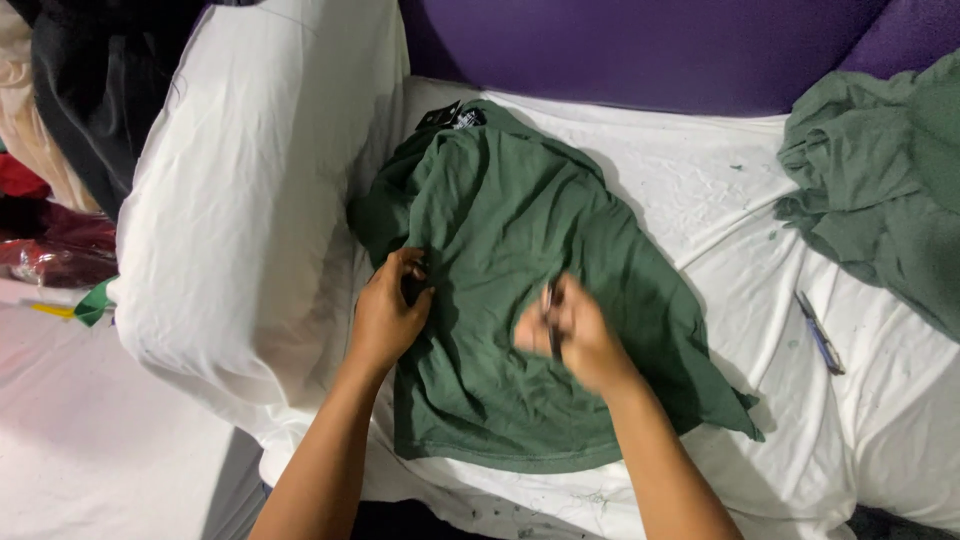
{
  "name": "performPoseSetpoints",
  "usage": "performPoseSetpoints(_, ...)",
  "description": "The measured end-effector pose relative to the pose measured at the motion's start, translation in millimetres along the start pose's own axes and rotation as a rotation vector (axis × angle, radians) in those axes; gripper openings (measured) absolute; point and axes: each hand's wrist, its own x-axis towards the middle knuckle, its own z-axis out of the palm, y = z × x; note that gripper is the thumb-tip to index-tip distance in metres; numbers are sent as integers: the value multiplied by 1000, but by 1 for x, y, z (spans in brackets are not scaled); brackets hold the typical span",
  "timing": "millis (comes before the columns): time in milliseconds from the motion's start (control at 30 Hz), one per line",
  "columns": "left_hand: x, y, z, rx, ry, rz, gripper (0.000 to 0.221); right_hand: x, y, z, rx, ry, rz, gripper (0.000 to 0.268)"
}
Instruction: Trimming excess threads from a green garment using scissors
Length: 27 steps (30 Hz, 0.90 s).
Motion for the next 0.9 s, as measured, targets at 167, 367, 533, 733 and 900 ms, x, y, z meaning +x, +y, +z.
performPoseSetpoints(167,-2,-16,6,147,1,177,46,-100,-46,-10,-360,-723,319,25)
performPoseSetpoints(367,-33,19,1,417,-46,348,53,-146,-43,-19,-997,-298,496,20)
performPoseSetpoints(533,-109,23,20,409,-363,666,82,-121,-41,-63,-1080,43,170,34)
performPoseSetpoints(733,-125,24,16,249,-208,791,10,-112,-59,-54,-980,-68,312,46)
performPoseSetpoints(900,-116,45,10,28,-158,706,14,-115,-45,-37,-858,-137,-104,70)
